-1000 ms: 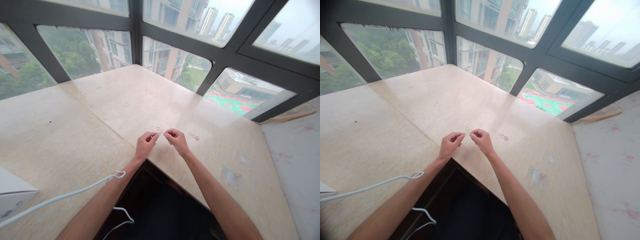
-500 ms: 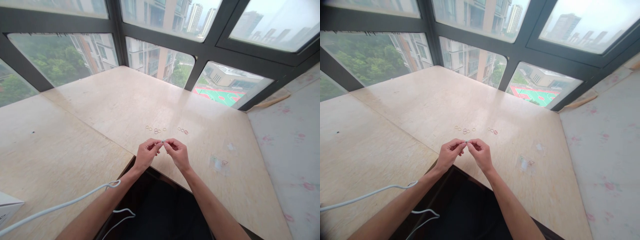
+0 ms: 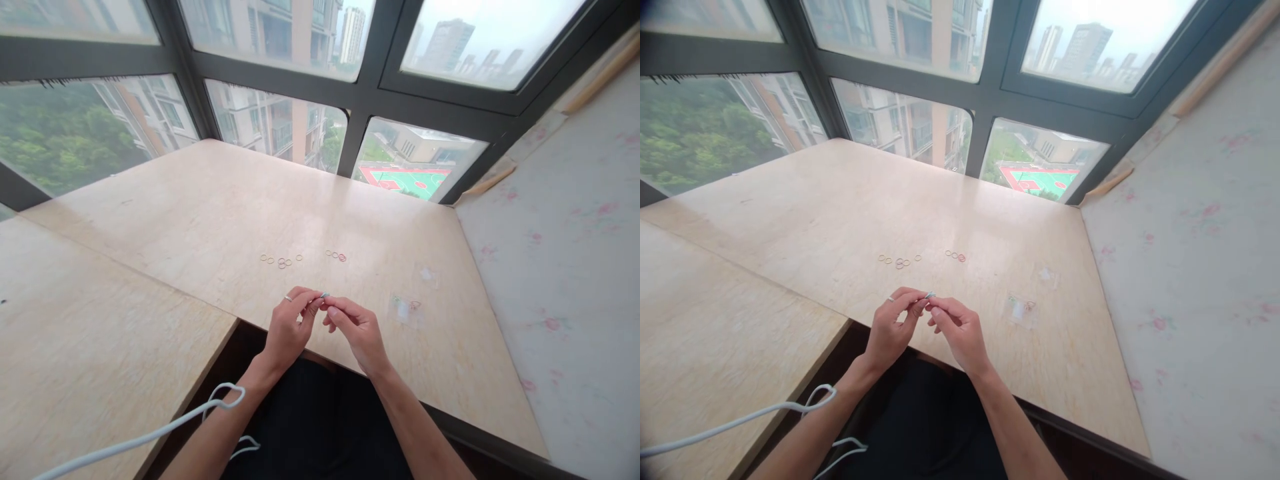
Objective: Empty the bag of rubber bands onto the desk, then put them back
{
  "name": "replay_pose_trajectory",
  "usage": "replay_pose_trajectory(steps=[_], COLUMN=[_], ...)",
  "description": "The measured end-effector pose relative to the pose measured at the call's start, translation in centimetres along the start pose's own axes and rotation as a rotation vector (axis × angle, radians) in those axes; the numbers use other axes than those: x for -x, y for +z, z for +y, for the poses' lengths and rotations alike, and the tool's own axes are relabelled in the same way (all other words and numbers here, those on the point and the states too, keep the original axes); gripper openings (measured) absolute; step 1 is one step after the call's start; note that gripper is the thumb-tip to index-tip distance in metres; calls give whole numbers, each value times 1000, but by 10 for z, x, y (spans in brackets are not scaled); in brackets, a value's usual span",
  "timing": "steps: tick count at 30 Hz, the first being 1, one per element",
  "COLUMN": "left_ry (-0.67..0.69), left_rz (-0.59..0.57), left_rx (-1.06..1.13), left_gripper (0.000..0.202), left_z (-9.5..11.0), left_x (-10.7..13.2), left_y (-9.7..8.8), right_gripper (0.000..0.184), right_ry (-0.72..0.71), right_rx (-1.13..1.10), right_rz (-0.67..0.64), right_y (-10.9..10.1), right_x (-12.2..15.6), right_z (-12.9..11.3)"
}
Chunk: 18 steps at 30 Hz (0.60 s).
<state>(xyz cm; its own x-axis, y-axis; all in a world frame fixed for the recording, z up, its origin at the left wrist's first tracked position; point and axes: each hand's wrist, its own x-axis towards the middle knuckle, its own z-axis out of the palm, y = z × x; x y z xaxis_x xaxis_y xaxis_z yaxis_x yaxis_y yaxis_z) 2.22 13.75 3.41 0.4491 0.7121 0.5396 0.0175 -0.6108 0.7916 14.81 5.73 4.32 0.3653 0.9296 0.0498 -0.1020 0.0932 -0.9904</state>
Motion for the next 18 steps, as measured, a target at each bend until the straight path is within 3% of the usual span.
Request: replay_pose_trajectory(steps=[8,14,18], left_ry=[-143,-111,-100], left_rz=[-29,-155,-186], left_rx=[140,268,270], left_gripper=[8,18,17], left_z=[21,30,35], left_x=[13,14,15], left_y=[26,41,49], right_gripper=[19,29,28], right_ry=[-72,-291,-391], right_rx=[151,387,477], right_rz=[178,-13,-40], right_y=[-35,-57,-64], right_x=[25,34,40], right_z=[-5,-16,-22])
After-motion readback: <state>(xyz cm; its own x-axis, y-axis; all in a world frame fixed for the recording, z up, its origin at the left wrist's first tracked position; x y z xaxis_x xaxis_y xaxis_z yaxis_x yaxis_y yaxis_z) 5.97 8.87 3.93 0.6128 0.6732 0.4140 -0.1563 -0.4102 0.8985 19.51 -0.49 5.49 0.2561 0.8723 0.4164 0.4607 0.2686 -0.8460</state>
